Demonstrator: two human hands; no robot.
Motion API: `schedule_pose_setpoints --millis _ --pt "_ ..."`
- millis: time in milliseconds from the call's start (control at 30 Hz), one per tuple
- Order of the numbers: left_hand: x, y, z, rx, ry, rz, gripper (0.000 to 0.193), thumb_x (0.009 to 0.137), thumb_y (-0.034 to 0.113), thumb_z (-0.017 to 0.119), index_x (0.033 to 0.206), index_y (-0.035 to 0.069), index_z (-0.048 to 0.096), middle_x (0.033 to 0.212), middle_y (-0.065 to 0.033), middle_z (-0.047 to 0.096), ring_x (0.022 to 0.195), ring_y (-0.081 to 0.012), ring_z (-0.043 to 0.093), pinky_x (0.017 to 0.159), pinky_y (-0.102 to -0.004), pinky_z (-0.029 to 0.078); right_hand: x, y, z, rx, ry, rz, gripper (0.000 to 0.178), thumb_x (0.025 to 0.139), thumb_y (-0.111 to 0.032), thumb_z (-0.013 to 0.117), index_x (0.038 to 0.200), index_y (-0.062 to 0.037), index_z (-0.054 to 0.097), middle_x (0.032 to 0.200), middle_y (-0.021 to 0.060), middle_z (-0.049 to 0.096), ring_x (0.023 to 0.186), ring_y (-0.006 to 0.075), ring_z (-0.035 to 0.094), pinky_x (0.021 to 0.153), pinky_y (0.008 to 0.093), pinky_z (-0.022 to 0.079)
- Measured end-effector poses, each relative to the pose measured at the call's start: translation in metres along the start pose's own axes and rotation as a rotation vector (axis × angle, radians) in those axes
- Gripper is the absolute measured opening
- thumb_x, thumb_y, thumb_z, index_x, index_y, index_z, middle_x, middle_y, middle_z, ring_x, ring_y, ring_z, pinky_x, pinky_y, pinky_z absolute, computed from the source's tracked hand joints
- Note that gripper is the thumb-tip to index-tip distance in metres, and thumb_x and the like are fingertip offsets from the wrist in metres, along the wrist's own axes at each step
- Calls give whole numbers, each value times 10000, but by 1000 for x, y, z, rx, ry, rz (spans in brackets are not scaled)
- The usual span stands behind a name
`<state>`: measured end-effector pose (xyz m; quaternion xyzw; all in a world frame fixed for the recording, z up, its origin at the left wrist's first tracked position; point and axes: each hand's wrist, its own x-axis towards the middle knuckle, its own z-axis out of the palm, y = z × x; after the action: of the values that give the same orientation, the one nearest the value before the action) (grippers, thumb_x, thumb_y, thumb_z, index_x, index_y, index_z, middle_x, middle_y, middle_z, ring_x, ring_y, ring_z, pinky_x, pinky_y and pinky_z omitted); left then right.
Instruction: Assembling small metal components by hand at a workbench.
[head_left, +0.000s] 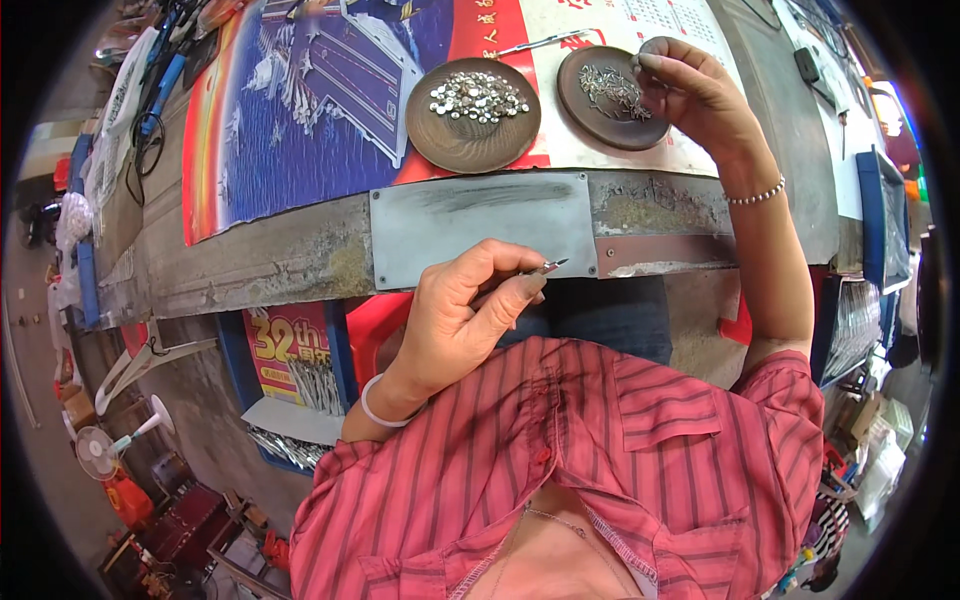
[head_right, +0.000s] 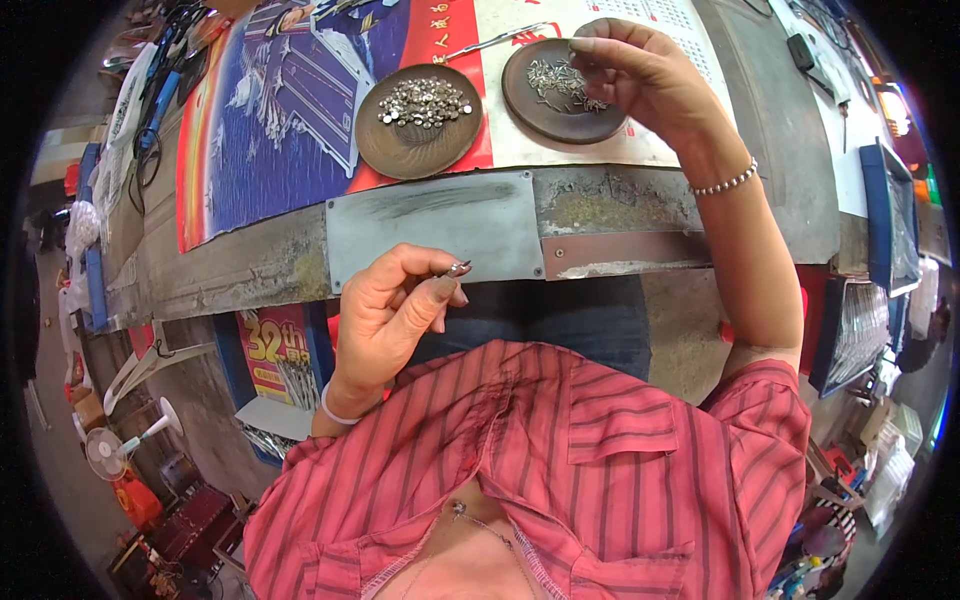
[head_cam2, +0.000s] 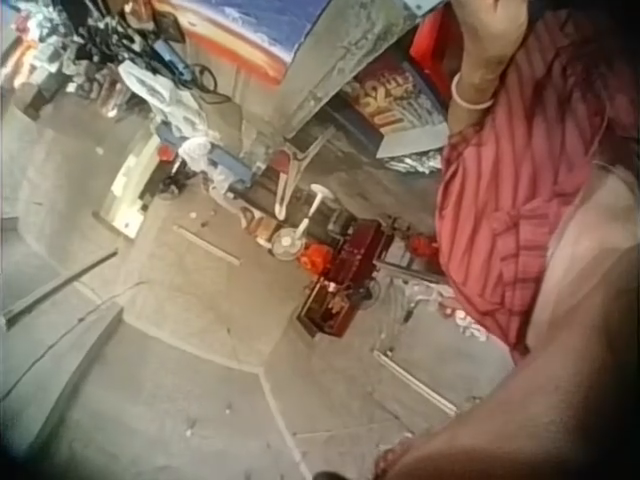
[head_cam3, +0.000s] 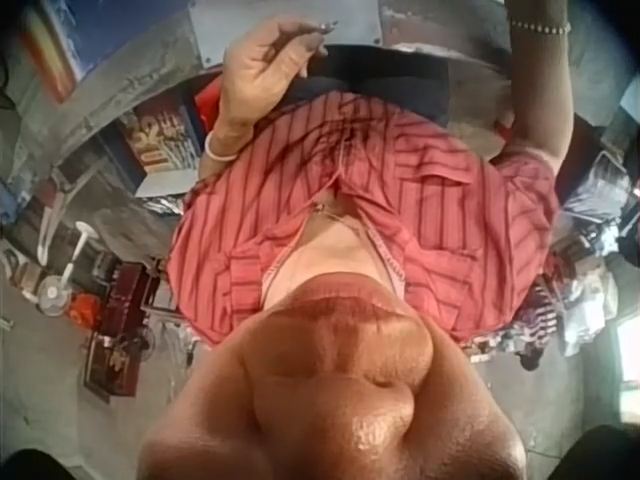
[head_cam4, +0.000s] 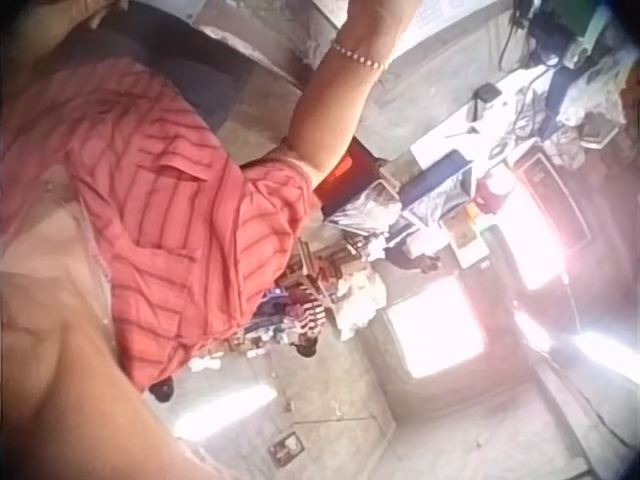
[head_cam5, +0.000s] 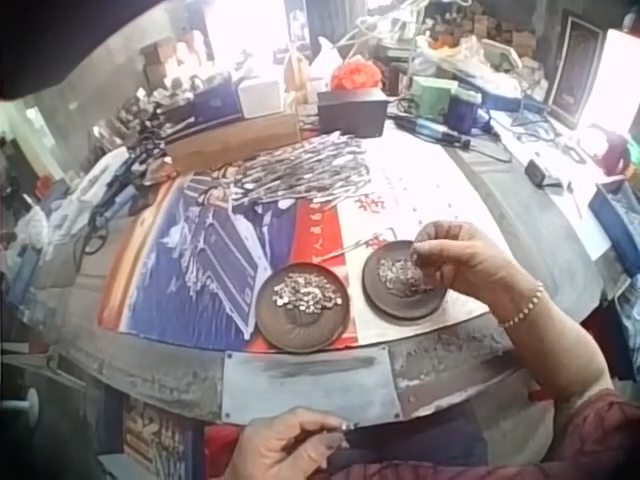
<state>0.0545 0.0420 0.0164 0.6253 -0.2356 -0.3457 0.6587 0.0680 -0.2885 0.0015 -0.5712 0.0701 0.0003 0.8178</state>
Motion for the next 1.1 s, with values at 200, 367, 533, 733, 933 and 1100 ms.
schedule_pose_setpoints --millis 200,367,533,733,933,1100 --pt "2 7 -3 104 -22 120 109 876 23 613 962 -45 613 824 -77 662 715 -83 629 635 -205 493 -42 9 75 142 -240 127 111 855 -89 612 842 -33 517 793 61 588 649 101 546 594 221 454" --pt "6 9 -3 217 -49 342 135 835 -11 645 957 -41 595 806 -83 658 700 -121 653 610 -223 508 -66 23 110 136 -371 197 127 839 -77 656 881 -25 548 774 24 579 655 63 538 553 188 427" --pt "5 9 -6 337 -46 444 168 773 3 710 862 7 567 733 -67 632 569 -149 611 500 -258 472 -71 35 124 159 -434 139 181 888 -118 621 990 -38 495 812 -16 512 676 45 508 552 178 407" --pt "5 10 -10 430 -60 550 216 729 33 749 855 26 574 698 -58 612 513 -171 571 457 -280 435 -73 36 132 259 -441 130 170 895 -80 593 1008 -34 474 788 -24 478 632 38 440 547 174 374" --pt "6 12 -14 472 -59 580 218 723 43 755 841 35 571 691 -63 611 514 -194 577 452 -292 434 -69 26 134 262 -479 258 207 833 -51 616 889 -37 417 746 20 415 595 91 425 503 215 342" --pt "7 8 -15 410 -53 616 219 723 46 753 840 32 569 685 -64 611 524 -206 588 459 -304 442 -67 22 137 192 -505 259 203 831 -51 638 887 -21 445 772 28 438 600 92 455 517 208 378"
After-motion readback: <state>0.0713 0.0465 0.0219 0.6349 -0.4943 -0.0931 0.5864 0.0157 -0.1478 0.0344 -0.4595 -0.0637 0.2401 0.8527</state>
